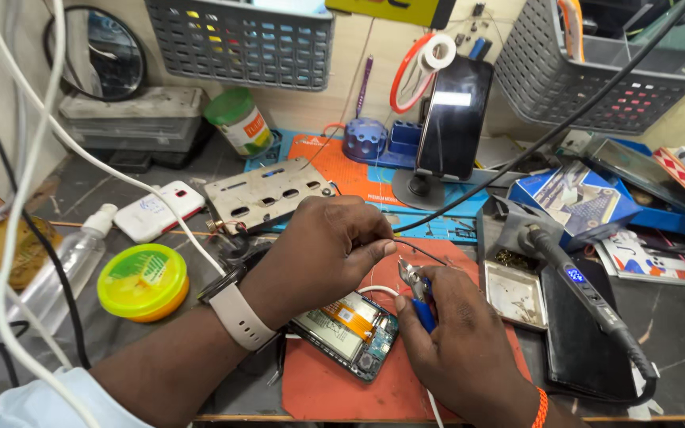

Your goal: The person strips the insulation from a black wire using pliers, twists the exposed copper strands, and then connects the wire to a circuit board on a disassembled mobile phone. They use a soldering iron to secure the connection to the board.

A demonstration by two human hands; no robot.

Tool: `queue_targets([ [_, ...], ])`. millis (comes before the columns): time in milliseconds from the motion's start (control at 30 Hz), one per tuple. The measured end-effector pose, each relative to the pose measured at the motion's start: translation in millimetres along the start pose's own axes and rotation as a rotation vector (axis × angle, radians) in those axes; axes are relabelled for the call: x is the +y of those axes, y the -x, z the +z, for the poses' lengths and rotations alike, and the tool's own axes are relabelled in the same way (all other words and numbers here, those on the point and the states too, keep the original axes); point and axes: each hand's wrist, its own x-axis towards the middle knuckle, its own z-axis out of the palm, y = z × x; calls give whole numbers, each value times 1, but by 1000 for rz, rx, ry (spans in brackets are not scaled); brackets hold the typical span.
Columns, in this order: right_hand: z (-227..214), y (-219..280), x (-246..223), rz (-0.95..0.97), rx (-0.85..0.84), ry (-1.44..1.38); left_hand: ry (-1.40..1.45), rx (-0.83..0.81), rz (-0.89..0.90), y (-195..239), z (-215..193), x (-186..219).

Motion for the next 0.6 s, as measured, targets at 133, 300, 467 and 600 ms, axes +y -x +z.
queue_targets([
  [133,1,2,1,16,-7,19,-32,-18,-23,2,2,5],
  [300,0,3,0,3,-1,9,-27,-14,-33,3,3,10],
  [467,0,2,1,-37,72,-28,0,-11,-22,3,6,10],
  [600,-7,-1,5,183,37,-173,59,-38,-120,4,6,12],
])
